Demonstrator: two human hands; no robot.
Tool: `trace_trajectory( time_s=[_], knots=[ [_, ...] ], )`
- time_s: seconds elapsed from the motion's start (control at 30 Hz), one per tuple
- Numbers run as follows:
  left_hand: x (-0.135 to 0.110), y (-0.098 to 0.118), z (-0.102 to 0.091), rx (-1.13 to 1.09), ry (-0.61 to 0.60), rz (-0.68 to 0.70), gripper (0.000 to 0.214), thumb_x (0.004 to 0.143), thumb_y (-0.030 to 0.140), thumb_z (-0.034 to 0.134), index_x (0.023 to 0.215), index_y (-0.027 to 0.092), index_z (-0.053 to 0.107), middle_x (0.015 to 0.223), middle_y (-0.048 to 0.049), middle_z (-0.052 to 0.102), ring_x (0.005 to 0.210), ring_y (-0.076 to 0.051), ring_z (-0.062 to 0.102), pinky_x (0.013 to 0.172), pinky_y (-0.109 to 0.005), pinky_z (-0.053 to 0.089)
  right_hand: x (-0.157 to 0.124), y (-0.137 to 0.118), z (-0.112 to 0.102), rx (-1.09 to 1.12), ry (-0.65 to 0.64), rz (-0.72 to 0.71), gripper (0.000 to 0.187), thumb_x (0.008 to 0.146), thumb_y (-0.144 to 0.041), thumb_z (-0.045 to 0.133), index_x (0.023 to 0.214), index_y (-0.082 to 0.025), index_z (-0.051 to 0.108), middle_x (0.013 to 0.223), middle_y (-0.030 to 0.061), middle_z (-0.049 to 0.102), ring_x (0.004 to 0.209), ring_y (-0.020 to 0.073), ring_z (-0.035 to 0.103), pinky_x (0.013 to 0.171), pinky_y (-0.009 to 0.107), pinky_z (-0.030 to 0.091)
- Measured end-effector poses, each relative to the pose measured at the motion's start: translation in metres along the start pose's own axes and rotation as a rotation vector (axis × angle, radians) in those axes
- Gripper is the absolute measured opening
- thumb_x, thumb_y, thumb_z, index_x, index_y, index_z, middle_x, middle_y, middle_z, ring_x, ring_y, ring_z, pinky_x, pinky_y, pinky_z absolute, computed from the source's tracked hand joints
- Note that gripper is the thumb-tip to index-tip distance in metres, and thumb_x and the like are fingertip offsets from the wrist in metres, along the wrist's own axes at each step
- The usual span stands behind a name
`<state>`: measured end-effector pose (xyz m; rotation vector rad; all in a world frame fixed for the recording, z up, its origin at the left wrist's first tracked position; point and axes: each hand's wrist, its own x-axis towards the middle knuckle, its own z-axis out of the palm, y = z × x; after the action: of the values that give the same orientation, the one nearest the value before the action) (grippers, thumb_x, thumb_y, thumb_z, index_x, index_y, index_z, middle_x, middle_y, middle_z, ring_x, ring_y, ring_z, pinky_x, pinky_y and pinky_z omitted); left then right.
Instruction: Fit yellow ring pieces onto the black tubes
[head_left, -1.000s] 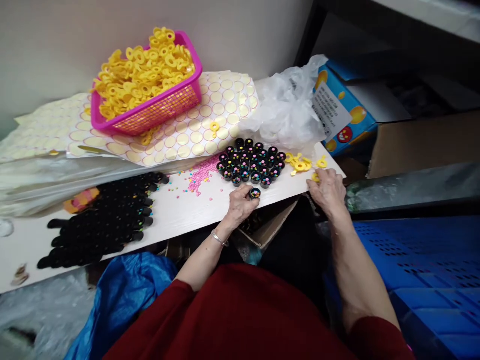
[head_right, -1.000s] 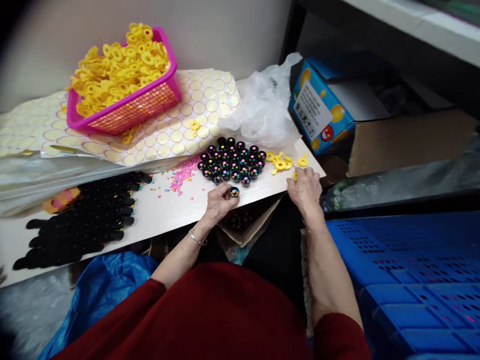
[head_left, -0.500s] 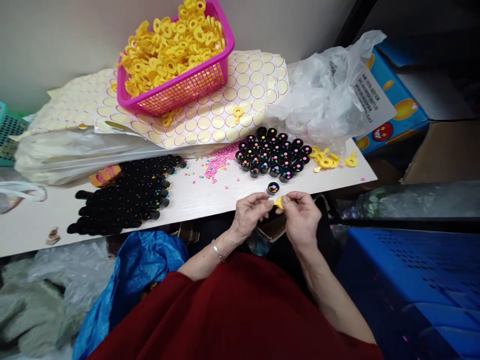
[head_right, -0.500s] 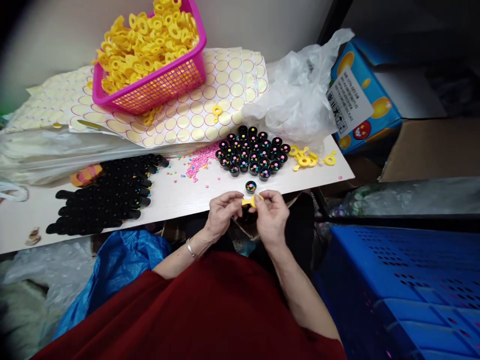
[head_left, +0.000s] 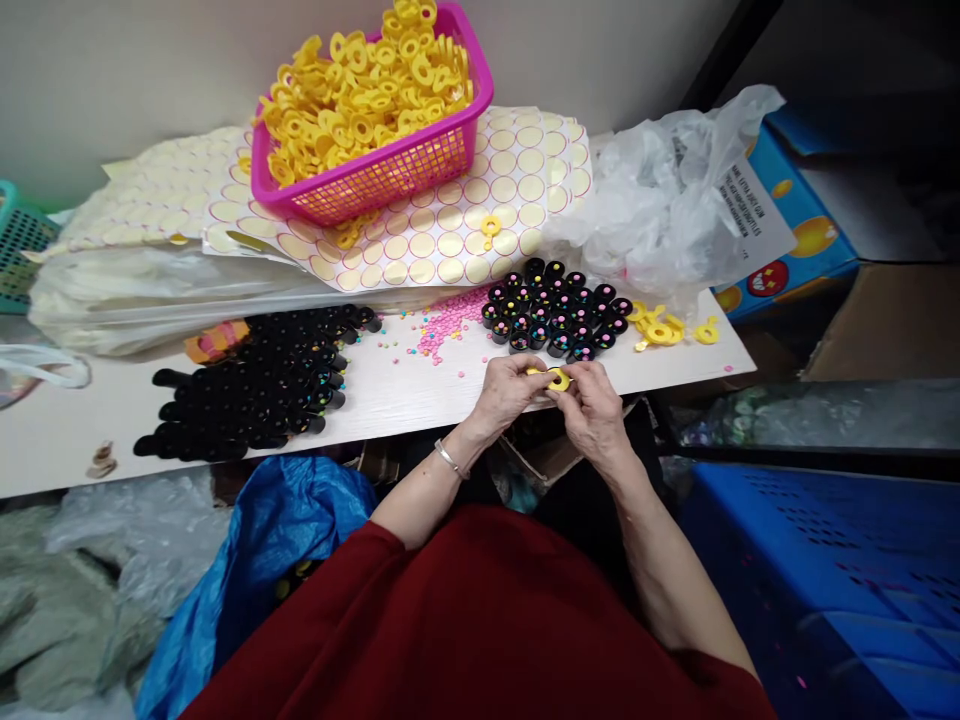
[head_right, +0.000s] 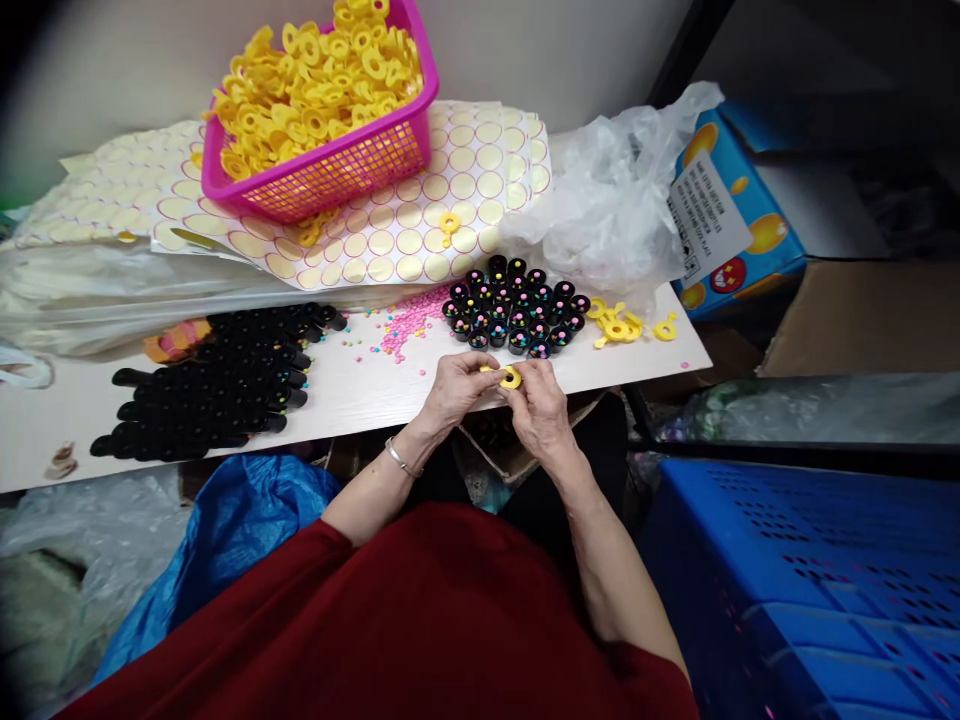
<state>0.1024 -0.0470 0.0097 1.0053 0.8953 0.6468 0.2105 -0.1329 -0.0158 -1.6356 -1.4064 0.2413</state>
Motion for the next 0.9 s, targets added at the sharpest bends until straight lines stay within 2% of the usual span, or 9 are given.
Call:
trace_trajectory(
  time_s=[0.23, 0.33, 0.5, 0.57, 0.7, 0.8, 0.9],
  knots=[
    [0.013, -0.013, 0.003, 0.029, 0.018, 0.003, 0.030, 0.049, 0.032, 0.079, 0.060, 0.012, 0.059, 0.050, 0.0052, 0.050, 0.048, -0.005, 0.043, 0.048, -0.019, 0.031, 0.002, 0.008, 0.004, -0.126, -0.012, -0.013, 0.022, 0.086, -0.025, 0.048, 0.106, -0.019, 0.055, 0.099, 0.0101, 0.053, 0.088, 0.0209, 0.058, 0.071, 0.035, 0.052],
    [0.015, -0.014, 0.003, 0.050, 0.036, 0.006, 0.030, 0.050, 0.033, 0.078, 0.060, 0.011, 0.060, 0.050, 0.0050, 0.050, 0.048, -0.005, 0.042, 0.049, -0.019, 0.031, 0.003, 0.009, 0.005, -0.117, -0.023, 0.010, 0.022, 0.085, -0.025, 0.048, 0.105, -0.019, 0.055, 0.098, 0.0100, 0.053, 0.088, 0.0211, 0.058, 0.072, 0.035, 0.052],
    [0.014, -0.015, 0.003, 0.116, -0.002, 0.060, 0.022, 0.061, 0.032, 0.070, 0.063, 0.011, 0.066, 0.052, 0.0037, 0.052, 0.050, -0.005, 0.042, 0.051, -0.019, 0.032, 0.004, 0.005, 0.010, -0.047, 0.018, 0.058, 0.019, 0.084, -0.028, 0.051, 0.099, -0.018, 0.059, 0.095, 0.0085, 0.054, 0.085, 0.0199, 0.058, 0.074, 0.036, 0.051],
    [0.015, -0.019, 0.002, 0.133, -0.002, 0.075, 0.019, 0.063, 0.030, 0.068, 0.064, 0.011, 0.067, 0.053, 0.0030, 0.055, 0.051, -0.006, 0.044, 0.051, -0.019, 0.034, 0.002, 0.002, 0.014, 0.042, 0.072, 0.144, 0.019, 0.085, -0.032, 0.051, 0.096, -0.019, 0.060, 0.094, 0.0072, 0.056, 0.076, 0.0168, 0.058, 0.069, 0.033, 0.051],
    [0.019, -0.027, 0.001, 0.191, 0.028, 0.122, 0.016, 0.066, 0.027, 0.065, 0.067, 0.012, 0.069, 0.059, 0.0009, 0.061, 0.057, -0.008, 0.051, 0.056, -0.020, 0.039, -0.003, -0.002, 0.025, 0.199, 0.225, 0.408, 0.028, 0.087, -0.042, 0.048, 0.084, -0.018, 0.062, 0.082, 0.0025, 0.056, 0.053, 0.0099, 0.052, 0.054, 0.028, 0.049],
    [0.020, -0.028, 0.002, 0.218, 0.028, 0.120, 0.016, 0.067, 0.028, 0.064, 0.067, 0.013, 0.068, 0.060, 0.0009, 0.061, 0.058, -0.008, 0.052, 0.058, -0.020, 0.040, -0.004, -0.002, 0.031, 0.254, 0.259, 0.561, 0.034, 0.084, -0.048, 0.050, 0.080, -0.017, 0.063, 0.070, -0.0001, 0.056, 0.046, 0.0086, 0.049, 0.048, 0.026, 0.046],
    [0.018, -0.025, 0.003, 0.194, 0.029, 0.077, 0.017, 0.066, 0.030, 0.065, 0.066, 0.012, 0.066, 0.057, 0.0022, 0.058, 0.053, -0.006, 0.046, 0.053, -0.019, 0.036, -0.002, 0.000, 0.036, 0.380, 0.273, 0.699, 0.037, 0.081, -0.052, 0.054, 0.079, -0.017, 0.064, 0.060, -0.0025, 0.055, 0.038, 0.0077, 0.045, 0.040, 0.024, 0.042]
  ],
)
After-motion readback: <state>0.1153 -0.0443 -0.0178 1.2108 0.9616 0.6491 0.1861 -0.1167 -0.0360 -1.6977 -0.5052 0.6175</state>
